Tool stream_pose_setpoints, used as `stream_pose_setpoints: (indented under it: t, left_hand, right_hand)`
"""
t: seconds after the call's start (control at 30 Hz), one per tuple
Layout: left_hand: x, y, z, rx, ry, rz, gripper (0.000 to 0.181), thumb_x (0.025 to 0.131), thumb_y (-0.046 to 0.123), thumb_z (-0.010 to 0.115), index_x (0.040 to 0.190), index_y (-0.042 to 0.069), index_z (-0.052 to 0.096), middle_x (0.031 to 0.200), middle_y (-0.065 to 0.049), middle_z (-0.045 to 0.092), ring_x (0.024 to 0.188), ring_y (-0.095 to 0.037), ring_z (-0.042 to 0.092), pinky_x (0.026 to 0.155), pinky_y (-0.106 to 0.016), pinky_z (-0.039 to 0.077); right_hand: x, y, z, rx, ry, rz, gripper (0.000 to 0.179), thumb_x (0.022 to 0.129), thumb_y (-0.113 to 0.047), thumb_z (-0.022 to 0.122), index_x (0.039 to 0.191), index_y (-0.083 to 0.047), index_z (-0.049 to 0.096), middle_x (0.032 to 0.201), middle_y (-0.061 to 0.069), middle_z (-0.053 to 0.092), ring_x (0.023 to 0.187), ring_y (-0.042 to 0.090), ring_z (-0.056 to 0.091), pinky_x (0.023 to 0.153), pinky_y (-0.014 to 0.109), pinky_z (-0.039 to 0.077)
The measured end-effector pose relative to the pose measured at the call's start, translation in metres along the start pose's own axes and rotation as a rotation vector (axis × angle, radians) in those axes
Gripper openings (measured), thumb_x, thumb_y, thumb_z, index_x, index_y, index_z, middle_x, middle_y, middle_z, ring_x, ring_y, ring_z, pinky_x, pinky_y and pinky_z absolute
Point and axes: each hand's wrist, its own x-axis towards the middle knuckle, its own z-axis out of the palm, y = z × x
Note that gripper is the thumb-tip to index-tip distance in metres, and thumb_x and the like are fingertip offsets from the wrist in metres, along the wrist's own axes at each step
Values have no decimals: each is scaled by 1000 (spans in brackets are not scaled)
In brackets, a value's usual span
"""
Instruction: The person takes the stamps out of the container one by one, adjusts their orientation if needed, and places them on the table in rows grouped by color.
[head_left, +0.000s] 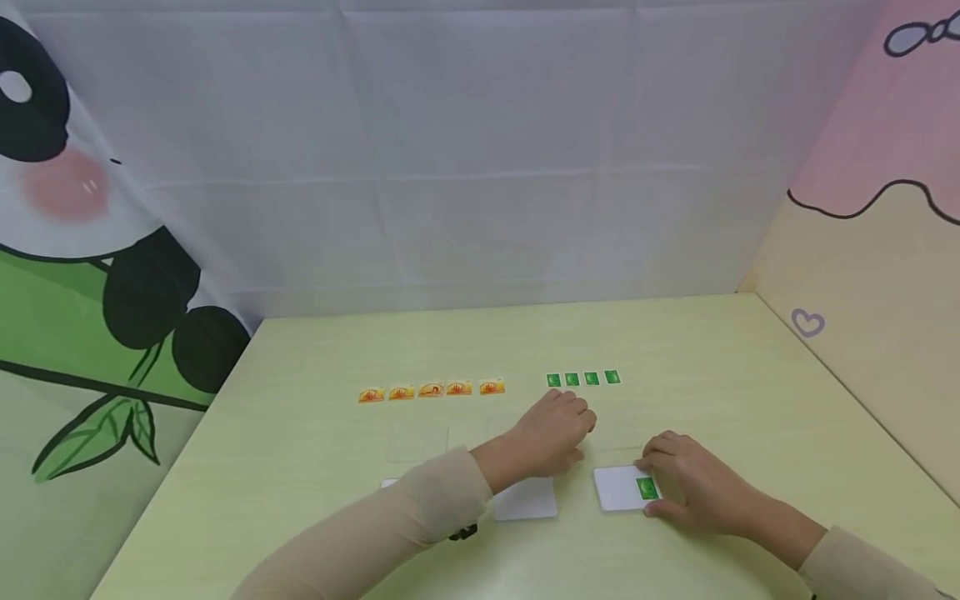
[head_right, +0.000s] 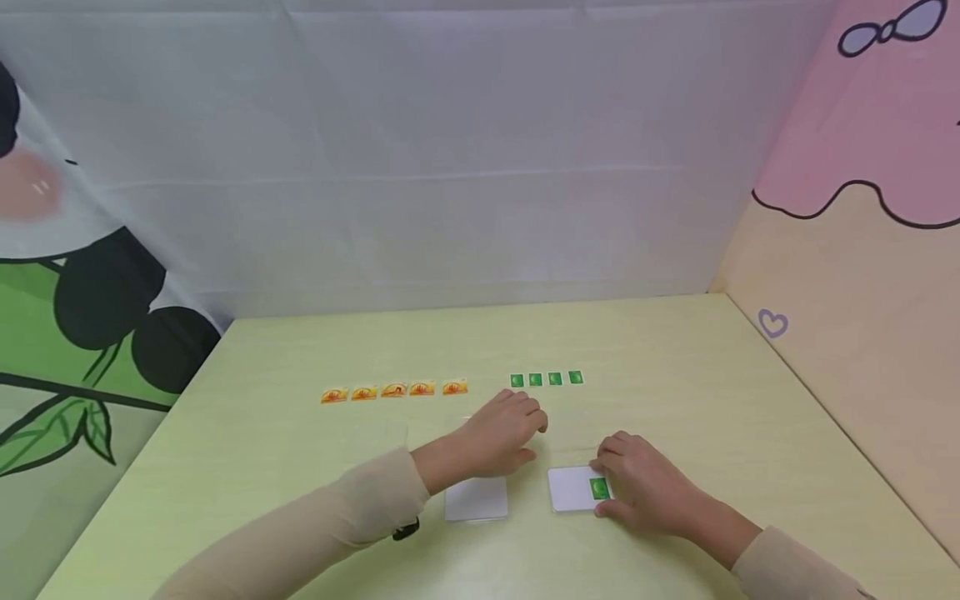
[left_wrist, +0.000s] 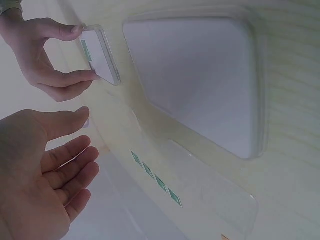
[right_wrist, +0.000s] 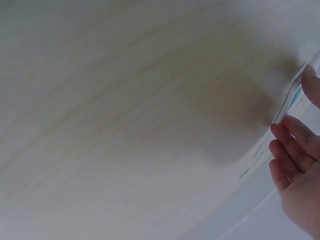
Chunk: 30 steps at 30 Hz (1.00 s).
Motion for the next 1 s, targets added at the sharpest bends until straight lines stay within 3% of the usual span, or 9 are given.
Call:
stream_pose_setpoints:
  t: [0.27, 0.6, 0.87, 1.0]
  left_hand:
    - [7, 12, -3, 30, -15, 16, 21, 88, 36, 67, 101, 20, 62, 99, 9, 60, 95, -9, 51, 86, -22, 38]
    - [13, 27, -1, 28, -58, 25, 25, 88, 40, 66, 106, 23, 62, 104, 11, 62, 99, -7, 52, 89, -21, 39]
    - [17, 36, 6, -10, -75, 37, 26, 88, 41, 66, 107, 25, 62, 104, 12, 62, 97, -6, 51, 87, -20, 38]
    - [20, 40, 8, -84, -122, 12, 29, 87, 43, 67, 110, 25, 63, 104, 12, 63, 94, -5, 50, 84, -20, 38]
  right_hand:
    - [0, 2, 1, -6, 47, -46, 43, 66, -37, 84, 96, -11, 71, 97, -7, 65, 93, 10, 56, 81, 35, 51]
    - [0, 2, 2, -5, 60, -49, 43, 65, -36, 85, 96, -11, 71, 96, -7, 64, 92, 9, 56, 81, 35, 50]
    - [-1, 2, 2, -8, 68, -53, 43, 65, -36, 85, 96, -11, 70, 96, -7, 64, 92, 10, 55, 81, 36, 49]
    - [-1, 3, 3, -5, 69, -53, 42, 65, -35, 85, 97, -11, 70, 96, -7, 64, 93, 10, 55, 82, 36, 49]
